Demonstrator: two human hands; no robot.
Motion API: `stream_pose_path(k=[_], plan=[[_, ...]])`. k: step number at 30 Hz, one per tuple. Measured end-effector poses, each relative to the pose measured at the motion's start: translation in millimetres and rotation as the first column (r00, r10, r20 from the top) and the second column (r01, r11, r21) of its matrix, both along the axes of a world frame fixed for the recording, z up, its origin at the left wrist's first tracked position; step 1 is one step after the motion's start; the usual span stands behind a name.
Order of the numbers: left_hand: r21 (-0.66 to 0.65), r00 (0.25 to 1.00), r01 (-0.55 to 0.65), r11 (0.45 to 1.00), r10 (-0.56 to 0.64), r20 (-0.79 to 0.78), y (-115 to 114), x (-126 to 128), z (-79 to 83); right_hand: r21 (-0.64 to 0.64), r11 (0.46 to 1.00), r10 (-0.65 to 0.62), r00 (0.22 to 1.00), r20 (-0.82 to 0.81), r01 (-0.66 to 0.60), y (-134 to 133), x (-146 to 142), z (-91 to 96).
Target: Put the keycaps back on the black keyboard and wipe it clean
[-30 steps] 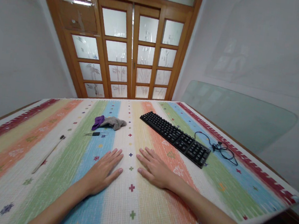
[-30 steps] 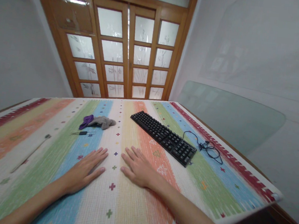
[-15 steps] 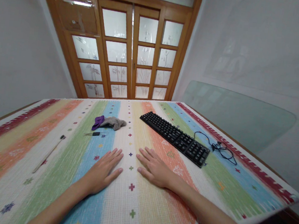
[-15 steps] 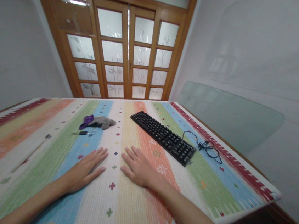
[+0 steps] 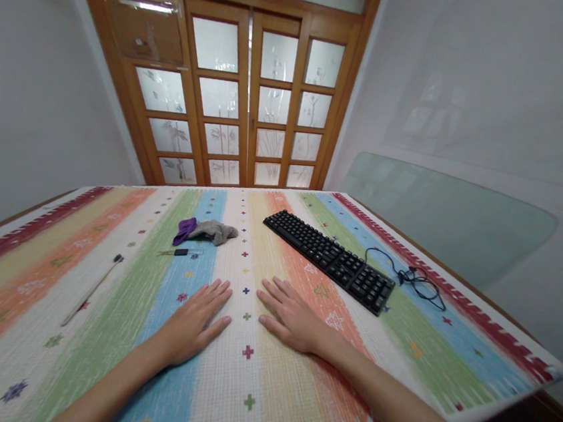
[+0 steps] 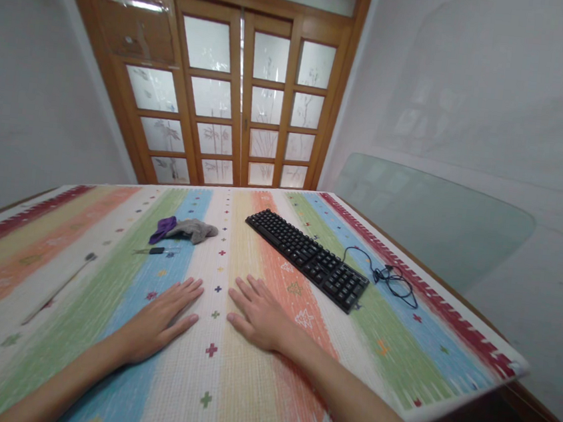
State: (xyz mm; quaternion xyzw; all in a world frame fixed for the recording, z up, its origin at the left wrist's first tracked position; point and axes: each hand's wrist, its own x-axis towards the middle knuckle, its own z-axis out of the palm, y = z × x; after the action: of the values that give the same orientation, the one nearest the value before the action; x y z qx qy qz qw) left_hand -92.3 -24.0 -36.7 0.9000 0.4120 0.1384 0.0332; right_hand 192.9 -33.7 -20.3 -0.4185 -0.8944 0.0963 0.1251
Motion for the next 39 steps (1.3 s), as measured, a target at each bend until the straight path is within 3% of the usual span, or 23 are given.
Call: stream_pose_path(k=[39], plan=[[-0.004, 1.0, -0.004, 1.0, 0.004, 0.004, 0.5, -0.4, -1.4, -0.015, 1.0, -0.016, 1.0, 0.023, 0.016, -1.3, -0.8, 2.2]])
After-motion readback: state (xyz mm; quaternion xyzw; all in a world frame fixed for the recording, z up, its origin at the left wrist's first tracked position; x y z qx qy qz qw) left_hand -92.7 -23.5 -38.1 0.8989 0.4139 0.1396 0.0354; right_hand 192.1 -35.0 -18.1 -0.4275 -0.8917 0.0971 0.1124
